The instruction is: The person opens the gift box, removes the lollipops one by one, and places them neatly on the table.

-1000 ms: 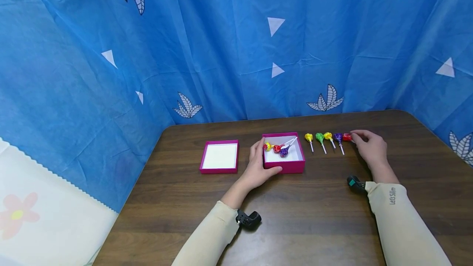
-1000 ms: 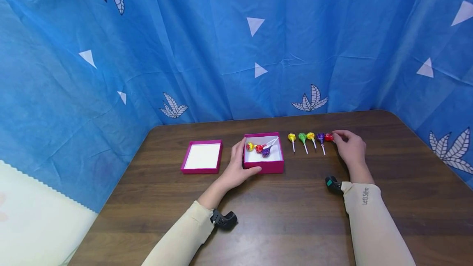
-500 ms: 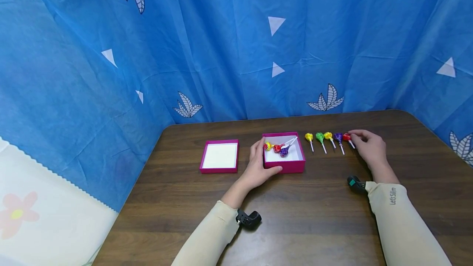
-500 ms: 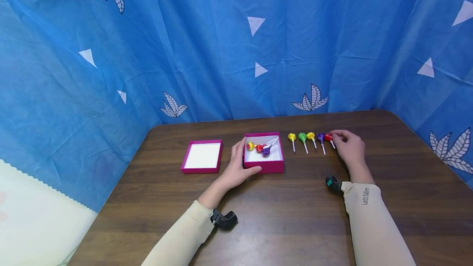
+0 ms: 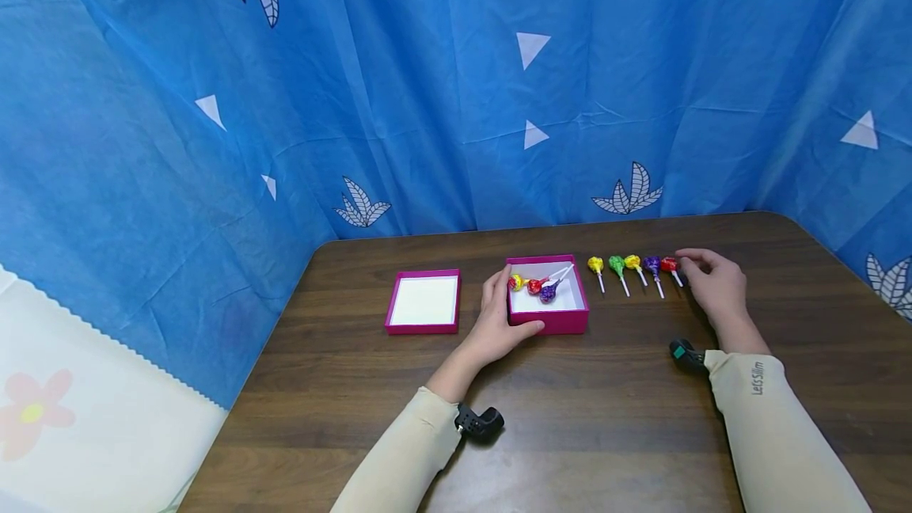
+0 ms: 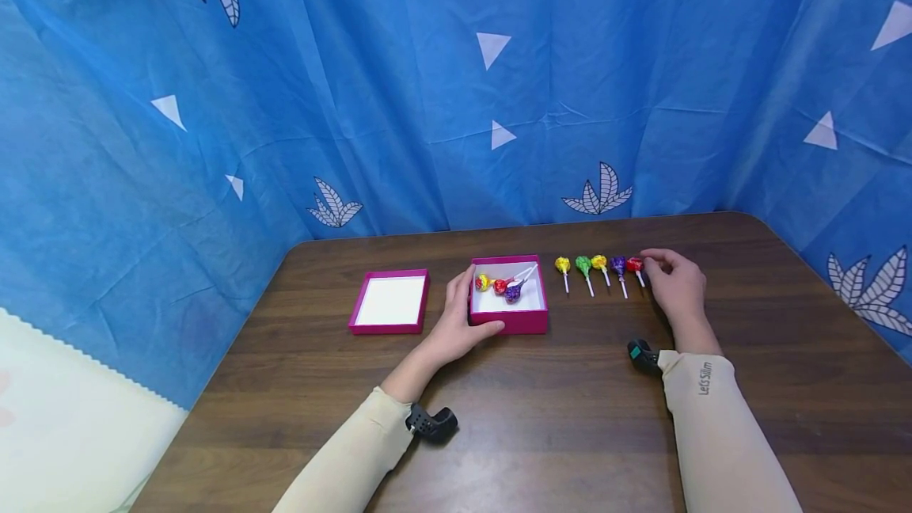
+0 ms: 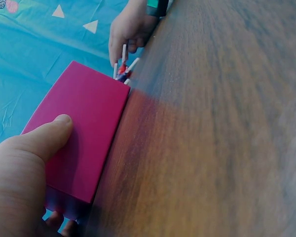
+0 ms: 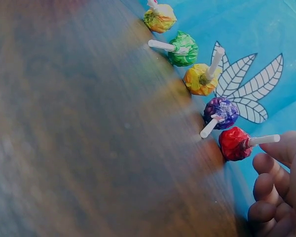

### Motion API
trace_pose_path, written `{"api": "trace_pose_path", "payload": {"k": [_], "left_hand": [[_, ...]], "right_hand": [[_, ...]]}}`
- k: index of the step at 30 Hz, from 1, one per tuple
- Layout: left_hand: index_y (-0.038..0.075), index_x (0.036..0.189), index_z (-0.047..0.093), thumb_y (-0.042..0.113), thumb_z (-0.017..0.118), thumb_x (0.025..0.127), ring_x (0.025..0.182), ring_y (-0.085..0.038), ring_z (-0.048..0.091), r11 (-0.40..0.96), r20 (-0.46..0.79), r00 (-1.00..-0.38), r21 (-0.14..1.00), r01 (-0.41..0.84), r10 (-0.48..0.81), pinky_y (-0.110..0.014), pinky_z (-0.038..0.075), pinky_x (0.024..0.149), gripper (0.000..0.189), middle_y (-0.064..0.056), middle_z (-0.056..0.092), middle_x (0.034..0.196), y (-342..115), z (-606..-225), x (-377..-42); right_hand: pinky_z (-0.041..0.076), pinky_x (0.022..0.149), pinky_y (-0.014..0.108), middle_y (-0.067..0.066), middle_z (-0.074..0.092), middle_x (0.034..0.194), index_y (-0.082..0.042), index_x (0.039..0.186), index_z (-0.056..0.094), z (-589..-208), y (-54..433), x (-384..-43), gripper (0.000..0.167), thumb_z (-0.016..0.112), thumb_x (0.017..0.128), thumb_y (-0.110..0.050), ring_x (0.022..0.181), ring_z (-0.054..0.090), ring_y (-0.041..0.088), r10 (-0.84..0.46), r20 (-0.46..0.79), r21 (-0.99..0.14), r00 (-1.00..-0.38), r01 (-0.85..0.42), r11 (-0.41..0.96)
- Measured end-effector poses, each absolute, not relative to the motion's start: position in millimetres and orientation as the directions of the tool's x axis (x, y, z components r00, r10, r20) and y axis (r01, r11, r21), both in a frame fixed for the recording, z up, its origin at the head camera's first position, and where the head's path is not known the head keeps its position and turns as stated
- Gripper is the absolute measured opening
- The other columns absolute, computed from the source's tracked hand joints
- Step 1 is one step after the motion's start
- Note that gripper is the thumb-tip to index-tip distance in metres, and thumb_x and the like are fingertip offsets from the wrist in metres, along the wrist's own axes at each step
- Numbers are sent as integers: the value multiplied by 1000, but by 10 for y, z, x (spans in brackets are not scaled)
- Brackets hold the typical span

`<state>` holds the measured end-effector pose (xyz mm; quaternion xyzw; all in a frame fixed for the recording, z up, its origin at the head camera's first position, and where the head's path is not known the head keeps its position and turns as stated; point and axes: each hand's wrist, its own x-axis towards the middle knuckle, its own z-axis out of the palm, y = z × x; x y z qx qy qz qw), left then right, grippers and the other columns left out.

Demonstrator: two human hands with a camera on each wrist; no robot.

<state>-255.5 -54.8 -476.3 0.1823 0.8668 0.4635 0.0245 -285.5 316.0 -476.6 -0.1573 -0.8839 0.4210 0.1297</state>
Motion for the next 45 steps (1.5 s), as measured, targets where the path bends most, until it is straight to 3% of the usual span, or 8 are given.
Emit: {"api": "trace_pose_path", "payload": {"k": [14,24,31,37,45], "left_hand": [[29,161,3,41,78,83,149,-25,22,509,127,-932,809,295,339,-52,39,116,108,-1,11,163,-544,-4786,-2541],[30,161,3,40,78,83,149,-24,23,502,123,-933,815,289,337,-52,38,117,108,-1,11,163,-562,-4781,-2538],[31,161,3,39,78,83,148,-24,23,496,122,-935,820,284,333,-52,39,116,108,-1,12,162,-567,-4784,-2541],[28,161,3,40,78,84,149,-25,23,501,122,-933,816,288,339,-52,39,117,108,-1,11,163,-542,-4789,-2531],[27,161,4,39,78,83,148,-24,24,500,128,-934,816,290,332,-50,42,114,109,-1,11,162,-541,-4750,-2539]], "right_hand": [[41,73,21,12,59,128,-17,137,61,-4629,3084,-2833,43,42,106,-39,104,48,20,490,164,-826,-856,152,542],[41,64,10,-23,57,94,-19,128,68,-4273,2883,-2796,41,51,102,-45,84,48,0,485,305,-844,-819,3,536],[42,67,12,-15,64,98,-19,126,69,-4032,2672,-2726,37,54,101,-42,84,51,3,428,378,-838,-821,-106,536],[43,65,12,-22,63,94,-20,124,71,-3888,2557,-2646,34,57,100,-40,83,51,4,371,421,-826,-828,-181,534],[43,64,12,-19,65,94,-17,122,72,-3725,2348,-2581,29,61,100,-33,80,53,5,268,501,-795,-823,-316,517]]}}
